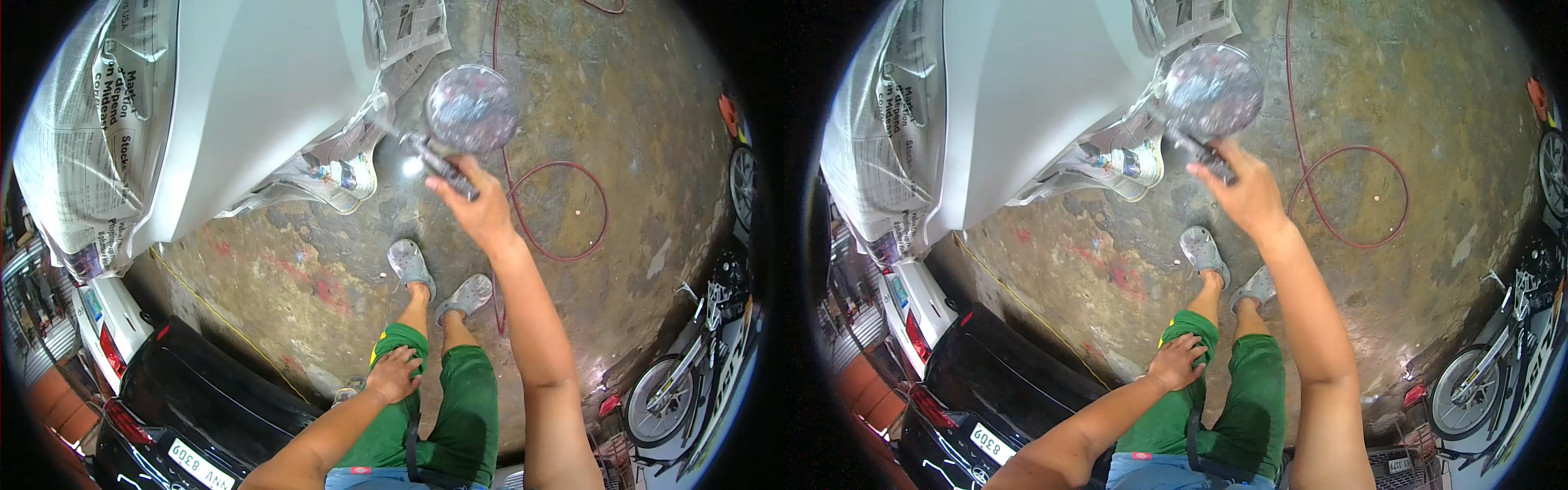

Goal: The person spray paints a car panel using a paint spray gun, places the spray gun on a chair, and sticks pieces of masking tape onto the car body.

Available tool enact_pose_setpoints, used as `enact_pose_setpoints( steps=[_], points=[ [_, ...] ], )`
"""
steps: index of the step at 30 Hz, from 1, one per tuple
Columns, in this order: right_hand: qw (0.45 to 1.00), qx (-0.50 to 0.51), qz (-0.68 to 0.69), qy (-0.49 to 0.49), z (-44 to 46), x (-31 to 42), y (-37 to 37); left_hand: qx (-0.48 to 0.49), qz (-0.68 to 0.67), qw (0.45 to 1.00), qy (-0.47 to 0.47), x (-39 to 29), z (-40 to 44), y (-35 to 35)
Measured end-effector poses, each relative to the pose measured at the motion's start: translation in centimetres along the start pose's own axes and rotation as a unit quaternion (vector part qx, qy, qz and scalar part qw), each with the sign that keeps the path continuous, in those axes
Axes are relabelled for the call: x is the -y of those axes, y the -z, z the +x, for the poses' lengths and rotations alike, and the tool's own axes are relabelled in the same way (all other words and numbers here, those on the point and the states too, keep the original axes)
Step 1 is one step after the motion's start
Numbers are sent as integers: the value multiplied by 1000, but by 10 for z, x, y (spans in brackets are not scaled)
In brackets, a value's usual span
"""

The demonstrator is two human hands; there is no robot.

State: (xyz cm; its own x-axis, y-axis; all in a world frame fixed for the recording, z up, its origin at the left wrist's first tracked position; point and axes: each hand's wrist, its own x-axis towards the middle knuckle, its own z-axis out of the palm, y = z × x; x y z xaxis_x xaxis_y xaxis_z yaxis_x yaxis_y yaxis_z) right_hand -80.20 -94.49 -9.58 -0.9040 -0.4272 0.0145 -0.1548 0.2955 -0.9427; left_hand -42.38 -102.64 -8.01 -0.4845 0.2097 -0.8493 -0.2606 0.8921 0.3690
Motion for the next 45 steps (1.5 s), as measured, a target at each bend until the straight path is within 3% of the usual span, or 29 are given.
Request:
enact_pose_setpoints(
  steps=[2,8,14,17,24,27,30,33,36,39,42,45],
  points=[
    [998,57,23,2,-12,9,4,5,-8,1000,6,-3,0,7],
    [998,64,-20,1,10,23,28,-20,-4,1000,-9,1,4,5],
    [993,-71,-65,-63,62,42,50,-75,-29,996,-28,6,4,-1],
    [992,-96,-80,-35,57,51,52,-79,-37,996,-35,9,4,3],
    [994,81,6,-72,-11,121,42,-59,-55,995,50,14,-4,36],
    [985,148,-4,-88,-17,145,46,-104,-135,971,165,19,-17,42],
    [987,130,-35,-85,0,167,57,-40,-239,937,253,28,-47,65],
    [988,69,-105,-95,33,171,71,-41,-438,894,87,88,-72,15],
    [986,-8,-109,-123,66,178,86,-43,-516,833,194,73,-143,38],
    [983,-96,-127,-88,84,178,92,-89,-560,782,260,95,-182,-12],
    [981,-85,-137,-103,81,196,98,-68,-563,749,343,77,-225,-9],
    [987,-26,-117,-111,61,219,102,-123,-572,746,318,58,-248,-26]
  ],
)
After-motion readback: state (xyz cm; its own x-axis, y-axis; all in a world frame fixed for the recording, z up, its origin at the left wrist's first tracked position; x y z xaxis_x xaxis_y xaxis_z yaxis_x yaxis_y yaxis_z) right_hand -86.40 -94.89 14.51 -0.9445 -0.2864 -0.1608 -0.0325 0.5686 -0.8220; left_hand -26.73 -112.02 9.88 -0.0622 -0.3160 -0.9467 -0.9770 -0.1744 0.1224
